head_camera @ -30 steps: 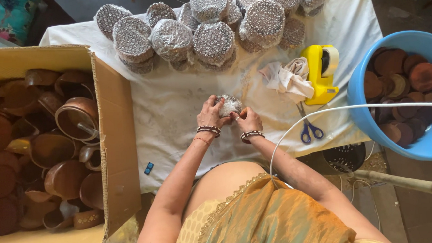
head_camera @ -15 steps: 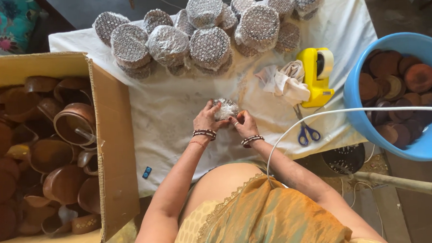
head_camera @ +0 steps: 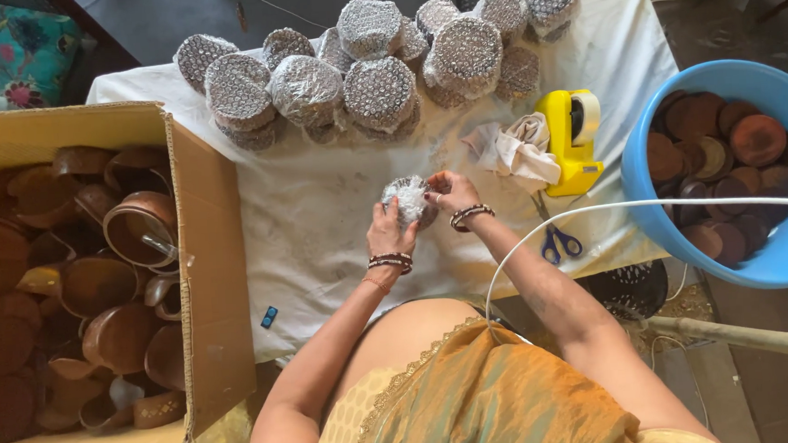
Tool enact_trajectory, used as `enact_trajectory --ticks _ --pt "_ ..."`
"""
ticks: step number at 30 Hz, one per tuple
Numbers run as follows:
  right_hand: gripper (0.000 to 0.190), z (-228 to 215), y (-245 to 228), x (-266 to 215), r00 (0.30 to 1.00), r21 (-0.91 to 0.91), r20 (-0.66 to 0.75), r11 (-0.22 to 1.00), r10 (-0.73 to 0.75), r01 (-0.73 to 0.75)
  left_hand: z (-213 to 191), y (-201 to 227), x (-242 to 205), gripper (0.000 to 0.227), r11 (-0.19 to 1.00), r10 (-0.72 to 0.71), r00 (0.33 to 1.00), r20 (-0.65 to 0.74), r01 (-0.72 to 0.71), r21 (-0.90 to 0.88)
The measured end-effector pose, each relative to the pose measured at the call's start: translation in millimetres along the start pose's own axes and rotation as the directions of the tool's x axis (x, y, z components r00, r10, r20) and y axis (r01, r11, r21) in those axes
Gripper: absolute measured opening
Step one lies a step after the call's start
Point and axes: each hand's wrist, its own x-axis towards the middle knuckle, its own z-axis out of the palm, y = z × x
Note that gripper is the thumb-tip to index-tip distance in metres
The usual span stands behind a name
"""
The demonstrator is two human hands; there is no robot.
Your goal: The person cleans small brown clay pots with a white cloth and then wraps them in bubble wrap. They place the wrapped items on a table alongside other wrapped pieces and use scissors to cut the bubble wrap as needed.
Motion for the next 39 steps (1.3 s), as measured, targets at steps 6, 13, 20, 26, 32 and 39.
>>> enact_trajectory --ticks 6,13,20,26,32,39 --pt "0.035 -2.8 -10.4 -2.2 0.998 -0.066 0.066 0.998 -0.005 0.009 -7.9 -3.9 -6.7 0.05 0.998 -0.069 0.995 0.068 0.069 0.015" --pt "0.037 1.2 -6.2 -17.0 0.999 0.022 0.043 1.0 0.013 -0.014 -15.0 -3.1 11.0 0.048 0.998 0.053 0.998 -0.027 -0.053 0.02" --pt "0.054 17.1 -60.8 -80.0 0.906 -0.581 -0.139 0.774 -0.4 0.253 -7.9 -15.9 33.3 0.067 0.965 0.255 0.963 0.081 -0.259 0.032" --pt "0.07 13.8 -71.4 -91.7 0.908 -0.605 0.018 0.719 -0.418 0.342 -12.4 -7.5 55.8 0.089 0.911 0.354 0.873 0.335 -0.403 0.085" --pt "0.078 3.2 -73.8 -91.9 0.904 -0.537 0.115 0.739 -0.412 0.406 -5.6 -17.4 61.9 0.064 0.92 0.326 0.859 0.396 -0.385 0.077" --pt "0.056 20.7 -66.7 -82.1 0.919 -0.504 -0.033 0.8 -0.394 0.325 -26.7 0.6 61.4 0.061 0.932 0.309 0.867 0.391 -0.358 0.057"
